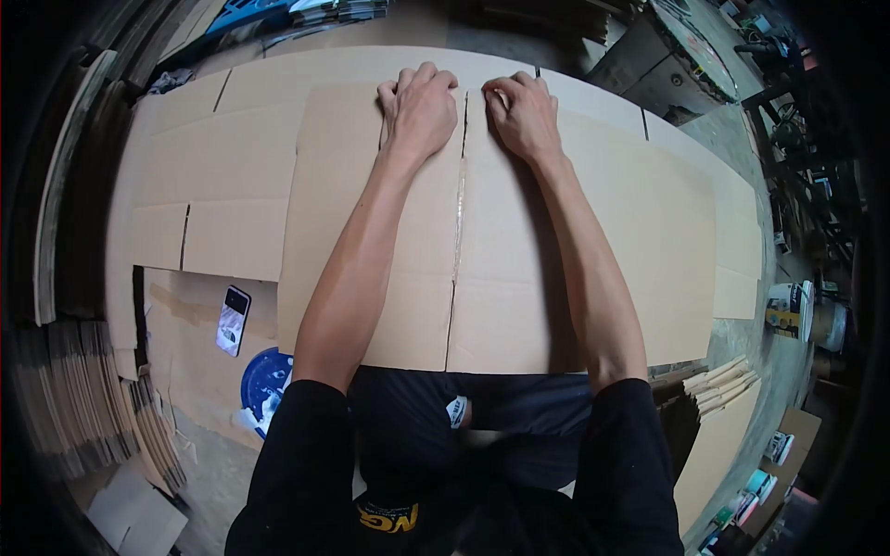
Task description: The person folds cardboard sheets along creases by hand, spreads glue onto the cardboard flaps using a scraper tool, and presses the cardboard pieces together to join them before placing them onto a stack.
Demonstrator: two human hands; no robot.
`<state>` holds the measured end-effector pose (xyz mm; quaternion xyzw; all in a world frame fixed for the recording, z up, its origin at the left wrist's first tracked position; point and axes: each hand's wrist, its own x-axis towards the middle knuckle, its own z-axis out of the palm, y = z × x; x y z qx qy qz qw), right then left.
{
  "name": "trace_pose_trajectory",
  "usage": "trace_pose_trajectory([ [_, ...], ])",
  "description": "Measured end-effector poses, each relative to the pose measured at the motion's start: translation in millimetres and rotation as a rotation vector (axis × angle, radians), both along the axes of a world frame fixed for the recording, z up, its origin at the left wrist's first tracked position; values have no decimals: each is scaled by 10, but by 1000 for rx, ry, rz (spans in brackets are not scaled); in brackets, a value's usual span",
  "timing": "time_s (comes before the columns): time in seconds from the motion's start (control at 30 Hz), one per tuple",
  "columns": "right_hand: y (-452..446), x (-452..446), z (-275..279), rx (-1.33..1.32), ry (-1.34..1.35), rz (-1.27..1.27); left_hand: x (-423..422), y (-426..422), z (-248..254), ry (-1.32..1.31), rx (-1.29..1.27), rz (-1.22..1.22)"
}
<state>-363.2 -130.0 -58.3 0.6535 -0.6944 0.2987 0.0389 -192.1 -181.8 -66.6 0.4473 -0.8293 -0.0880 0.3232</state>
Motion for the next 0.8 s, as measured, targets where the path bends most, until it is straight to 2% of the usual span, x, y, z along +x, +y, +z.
trace_pose_trajectory([
  [0.17, -1, -19, -62, 34, -33, 38, -20, -6, -4, -24, -25, -3],
  [0.27, 146, 127, 72, -282, 150, 44, -17, -8, -25, -22, -42, -2],
  [0.33, 348, 276, 148, -133, 35, 3, -32, -28, -30, -8, -47, -5],
  [0.43, 614, 402, 357, 404, -245, 69, -15, -59, -26, 2, -32, 9],
  [0.57, 568, 384, 525, 606, -174, 39, -29, -29, -42, 7, -11, 17],
  [0.7, 424, 374, 543, 672, -134, 7, -32, -1, -5, 3, 3, 6],
  [0.77, 346, 278, 527, 788, -332, 135, -31, -4, -5, 12, 0, 4],
  [0.8, 346, 296, 567, 793, -303, 178, -28, -4, 12, 11, 11, 9],
])
